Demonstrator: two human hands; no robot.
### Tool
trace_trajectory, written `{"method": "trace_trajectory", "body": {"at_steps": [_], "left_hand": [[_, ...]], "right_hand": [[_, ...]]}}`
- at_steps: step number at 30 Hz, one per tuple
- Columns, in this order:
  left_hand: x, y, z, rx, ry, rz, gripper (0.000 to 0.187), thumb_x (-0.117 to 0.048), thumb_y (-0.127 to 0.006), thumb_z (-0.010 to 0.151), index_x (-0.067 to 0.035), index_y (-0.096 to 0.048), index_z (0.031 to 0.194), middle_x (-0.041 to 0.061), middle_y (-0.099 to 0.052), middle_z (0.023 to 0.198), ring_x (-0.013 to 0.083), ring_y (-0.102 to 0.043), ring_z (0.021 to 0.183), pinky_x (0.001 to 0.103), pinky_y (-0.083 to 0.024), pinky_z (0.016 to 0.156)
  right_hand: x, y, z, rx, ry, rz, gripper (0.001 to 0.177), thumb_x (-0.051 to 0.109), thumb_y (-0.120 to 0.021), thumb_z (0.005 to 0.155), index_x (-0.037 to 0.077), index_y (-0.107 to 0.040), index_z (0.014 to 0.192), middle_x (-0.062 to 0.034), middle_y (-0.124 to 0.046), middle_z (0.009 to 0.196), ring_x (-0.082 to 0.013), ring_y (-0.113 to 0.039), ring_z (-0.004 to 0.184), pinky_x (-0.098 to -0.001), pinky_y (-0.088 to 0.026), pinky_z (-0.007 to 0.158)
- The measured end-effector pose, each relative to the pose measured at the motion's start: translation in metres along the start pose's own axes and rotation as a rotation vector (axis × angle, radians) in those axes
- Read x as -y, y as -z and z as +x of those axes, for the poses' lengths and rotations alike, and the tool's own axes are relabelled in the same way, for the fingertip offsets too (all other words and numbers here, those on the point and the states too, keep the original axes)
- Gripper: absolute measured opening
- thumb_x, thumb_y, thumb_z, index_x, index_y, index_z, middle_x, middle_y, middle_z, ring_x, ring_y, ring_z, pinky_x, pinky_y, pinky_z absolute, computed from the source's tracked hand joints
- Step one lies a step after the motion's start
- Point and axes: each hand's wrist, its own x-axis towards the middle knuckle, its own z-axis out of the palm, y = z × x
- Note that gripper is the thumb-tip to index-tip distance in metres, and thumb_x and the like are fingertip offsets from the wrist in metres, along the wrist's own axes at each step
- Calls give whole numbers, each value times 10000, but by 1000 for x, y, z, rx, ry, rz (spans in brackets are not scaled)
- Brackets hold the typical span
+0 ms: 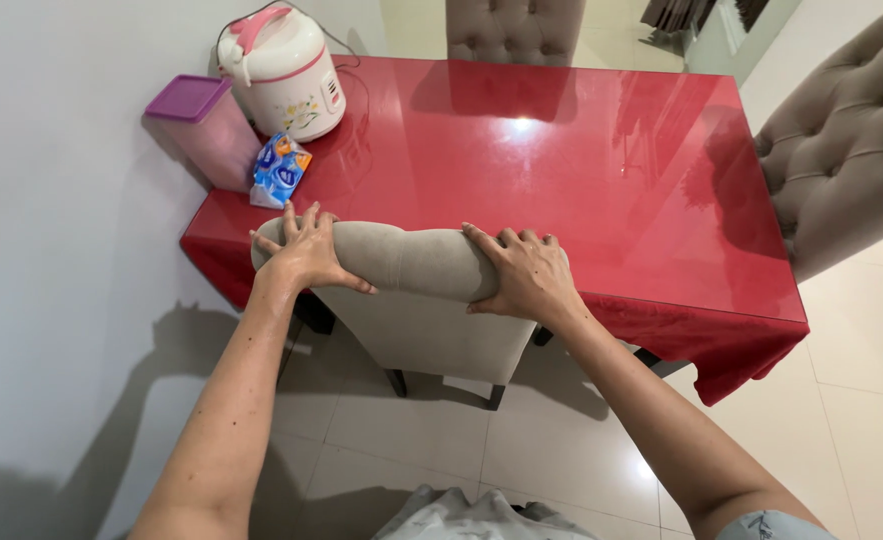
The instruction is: The person arranges chairs around a dining table, picks up a grey floor mat and spreads it on the kitchen floor, then takes a red mat and lays it on the patio floor.
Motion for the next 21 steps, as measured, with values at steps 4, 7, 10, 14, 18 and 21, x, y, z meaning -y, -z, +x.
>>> {"method": "trace_trajectory", "body": {"at_steps": [4,7,10,14,18,21], "left_hand": [[-4,1,15,-25,-1,-32,1561,-711,-959,247,-65,-354,1533,181,-173,1676,460,99,1557,903,36,1051],[-3,4,27,-27,3,-15,1568,-723,-958,255,-62,-347,1539,179,-173,1680,450,101,1559,901,35,1052],[6,9,39,-20,9,1,1566,-732,-954,259,-75,-337,1540,150,-154,1691,423,107,1563,901,22,1052],[23,12,54,-19,14,29,1566,-749,-943,265,-82,-328,1541,109,-120,1707,403,118,1569,895,10,1061],[26,11,66,30,41,74,1601,-755,-937,271,-94,-278,1572,92,-99,1707,411,134,1567,892,-5,1069],[27,7,64,1,37,63,1650,-748,-944,244,-104,-240,1590,59,-74,1720,422,123,1561,897,-17,1058]], "right_hand": [[-10,-2,16,-14,-15,3,1199,661,-924,485,368,-403,1524,-62,-676,1139,-283,-642,1065,-487,-496,870],[-11,-1,25,-17,-23,-15,1186,660,-921,502,360,-403,1526,-73,-674,1144,-294,-642,1075,-489,-499,868],[-6,-2,35,-32,-25,3,1172,647,-923,510,355,-412,1523,-80,-673,1154,-304,-645,1075,-490,-504,860],[4,-7,45,-27,-49,30,1149,627,-921,527,361,-419,1526,-81,-674,1157,-299,-651,1075,-490,-514,847],[4,-8,48,-38,-51,25,1162,636,-922,509,361,-417,1520,-70,-672,1173,-296,-648,1082,-495,-514,855],[5,-10,43,-43,-42,10,1200,664,-911,512,343,-388,1544,-75,-657,1208,-293,-638,1107,-494,-508,883]]}}
